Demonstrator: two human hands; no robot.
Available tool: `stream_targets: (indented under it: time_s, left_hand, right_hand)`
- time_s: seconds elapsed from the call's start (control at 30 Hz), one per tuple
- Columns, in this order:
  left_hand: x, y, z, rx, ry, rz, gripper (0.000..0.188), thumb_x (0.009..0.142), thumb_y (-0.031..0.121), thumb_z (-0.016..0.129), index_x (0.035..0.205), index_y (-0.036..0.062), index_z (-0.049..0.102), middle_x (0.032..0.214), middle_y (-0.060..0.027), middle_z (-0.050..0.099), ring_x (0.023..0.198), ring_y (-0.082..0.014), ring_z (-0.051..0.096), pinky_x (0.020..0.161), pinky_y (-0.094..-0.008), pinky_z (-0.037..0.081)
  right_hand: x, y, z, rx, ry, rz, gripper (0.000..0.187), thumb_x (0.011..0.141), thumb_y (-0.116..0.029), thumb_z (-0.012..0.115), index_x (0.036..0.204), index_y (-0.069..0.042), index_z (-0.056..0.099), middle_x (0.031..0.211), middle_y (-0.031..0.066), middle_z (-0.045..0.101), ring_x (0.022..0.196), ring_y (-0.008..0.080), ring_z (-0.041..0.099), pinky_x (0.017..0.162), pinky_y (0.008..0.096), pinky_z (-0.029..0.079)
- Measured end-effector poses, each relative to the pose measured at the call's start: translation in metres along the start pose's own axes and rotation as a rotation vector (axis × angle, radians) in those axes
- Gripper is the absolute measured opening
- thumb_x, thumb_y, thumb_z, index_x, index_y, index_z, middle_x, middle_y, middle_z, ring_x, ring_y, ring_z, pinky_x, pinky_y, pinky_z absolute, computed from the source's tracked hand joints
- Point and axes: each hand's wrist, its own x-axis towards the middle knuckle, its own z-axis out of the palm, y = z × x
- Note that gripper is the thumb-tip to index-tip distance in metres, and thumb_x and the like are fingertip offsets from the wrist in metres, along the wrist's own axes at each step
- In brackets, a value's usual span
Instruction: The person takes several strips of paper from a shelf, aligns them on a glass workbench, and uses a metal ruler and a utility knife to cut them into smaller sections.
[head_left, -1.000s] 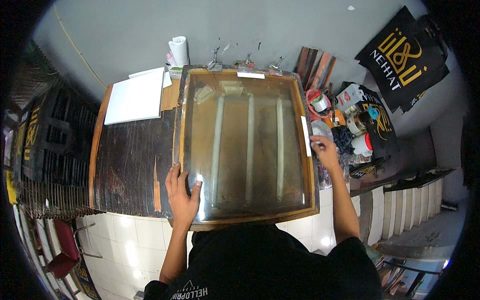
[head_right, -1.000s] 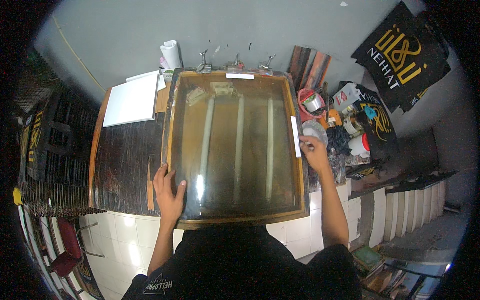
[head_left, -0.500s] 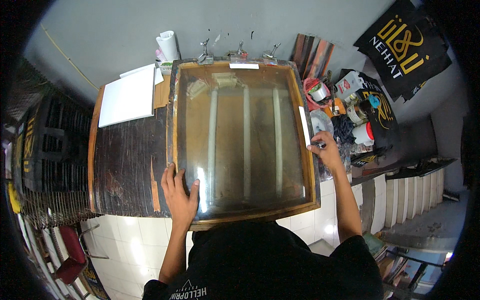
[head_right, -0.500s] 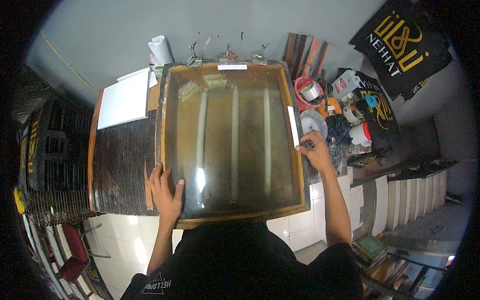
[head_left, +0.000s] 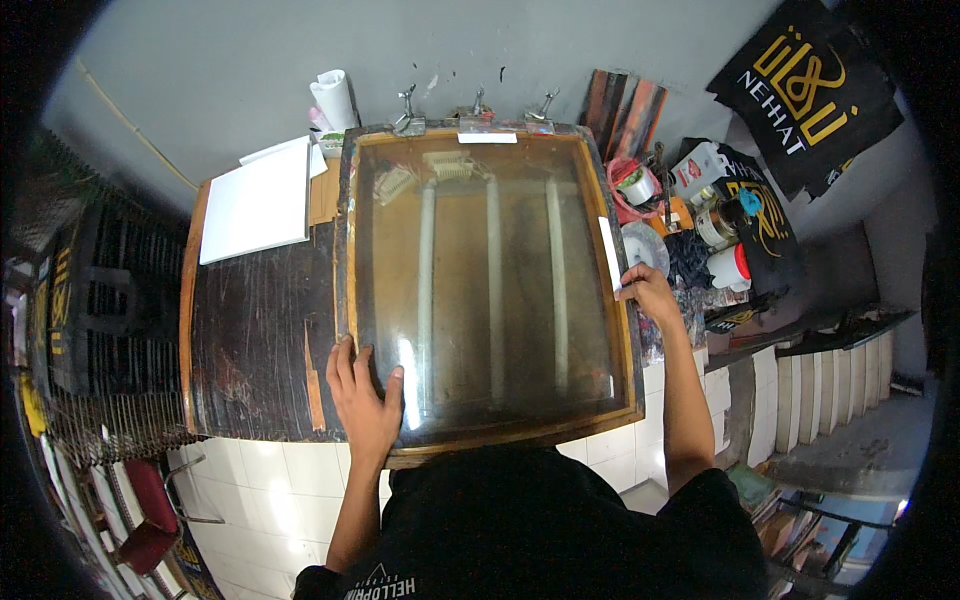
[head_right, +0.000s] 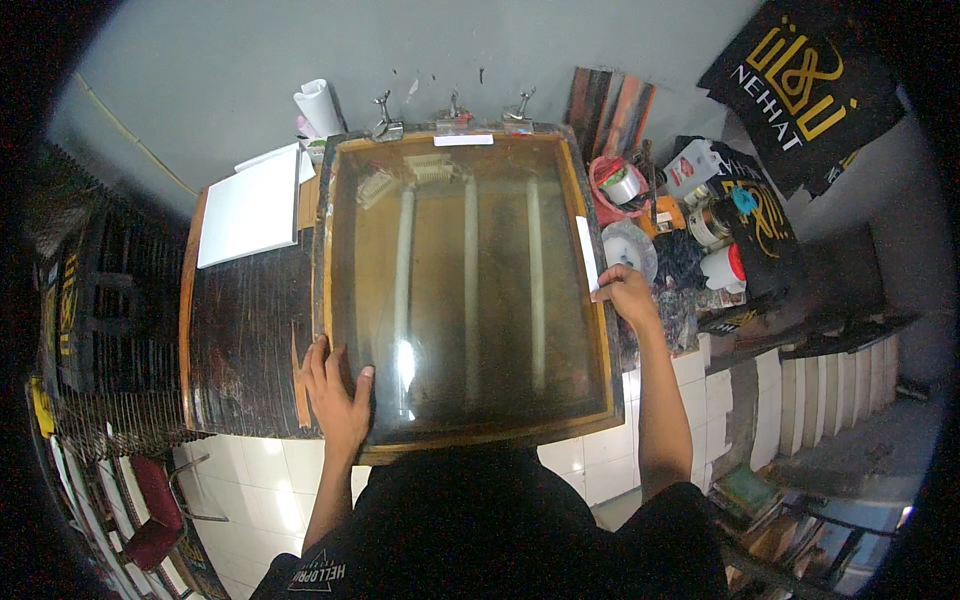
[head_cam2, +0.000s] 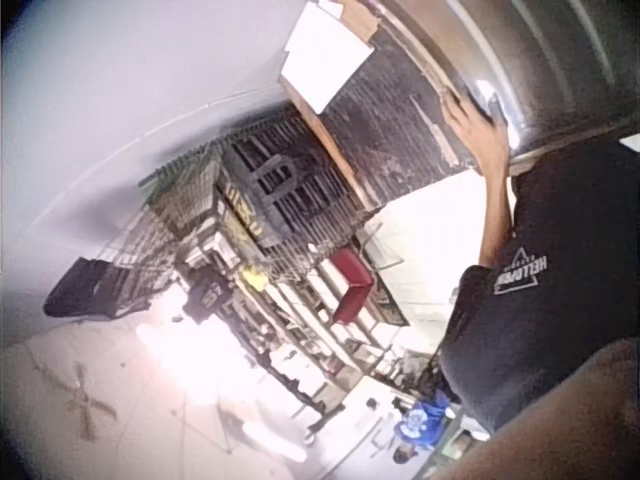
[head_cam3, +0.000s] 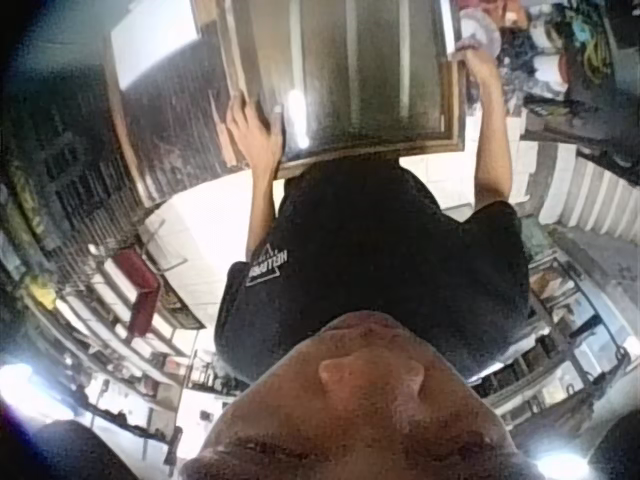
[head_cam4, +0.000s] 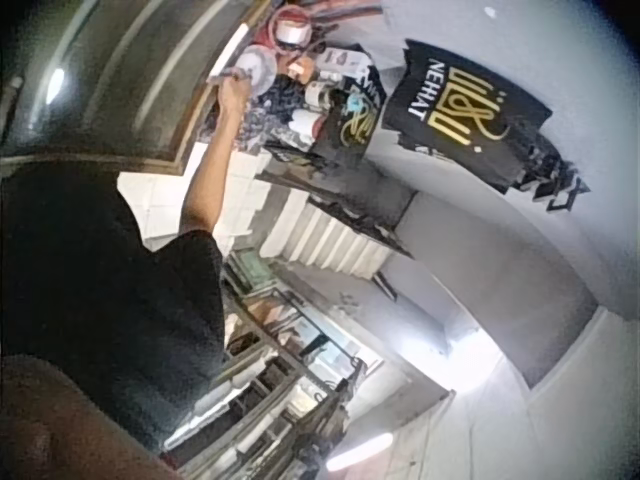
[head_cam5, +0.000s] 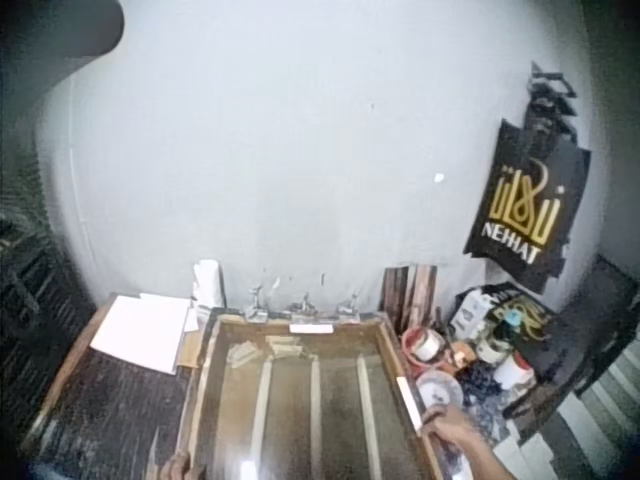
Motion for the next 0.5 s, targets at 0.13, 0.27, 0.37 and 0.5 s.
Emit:
stream_targets:
  time_s: [0.13, 0.27, 0.37, 0.5]
  left_hand:
    - [-0.001, -0.001, 0.001, 0.005, 0.008, 0.018, 0.053, 0.091, 0.027, 0.07, 0.131, -0.0029, 0.055, 0.151, -0.026, 0.042, 0.143, -0.0464, 0.032, 0.116, -0.0571, 0.029]
    - [-0.001, -0.003, 0.0, 0.013, 0.013, 0.022, 0.054, 0.09, 0.028, 0.071, 0.132, -0.003, 0.055, 0.151, -0.0262, 0.041, 0.142, -0.0467, 0.032, 0.115, -0.0573, 0.029]
    - [-0.001, -0.004, 0.001, 0.026, -0.004, 0.025, 0.055, 0.09, 0.029, 0.071, 0.132, -0.0034, 0.055, 0.151, -0.0268, 0.041, 0.143, -0.0467, 0.032, 0.116, -0.0571, 0.029]
    - [-0.002, -0.004, 0.001, 0.017, -0.006, 0.034, 0.056, 0.091, 0.029, 0.071, 0.133, -0.0039, 0.054, 0.152, -0.0275, 0.04, 0.143, -0.0468, 0.031, 0.117, -0.0569, 0.028]
  right_hand:
    - [-0.003, -0.002, 0.023, -0.251, 0.437, -0.364, 0.026, 0.08, -0.012, 0.076, 0.102, -0.001, 0.069, 0.115, 0.0211, 0.066, 0.102, 0.0392, 0.063, 0.092, 0.0445, 0.048]
    - [0.013, -0.029, 0.047, -0.363, 0.531, -0.569, 0.035, 0.085, -0.007, 0.069, 0.119, -0.004, 0.067, 0.119, 0.0217, 0.064, 0.111, 0.0425, 0.057, 0.099, 0.0479, 0.045]
    - [0.027, -0.037, 0.054, -0.444, 0.584, -0.678, 0.044, 0.087, -0.004, 0.064, 0.13, -0.005, 0.062, 0.116, 0.0216, 0.064, 0.11, 0.0426, 0.056, 0.097, 0.0483, 0.046]
    - [0.05, -0.043, 0.048, -0.535, 0.582, -0.616, 0.038, 0.085, -0.004, 0.065, 0.123, -0.007, 0.068, 0.11, 0.0204, 0.064, 0.106, 0.0419, 0.057, 0.094, 0.0487, 0.047]
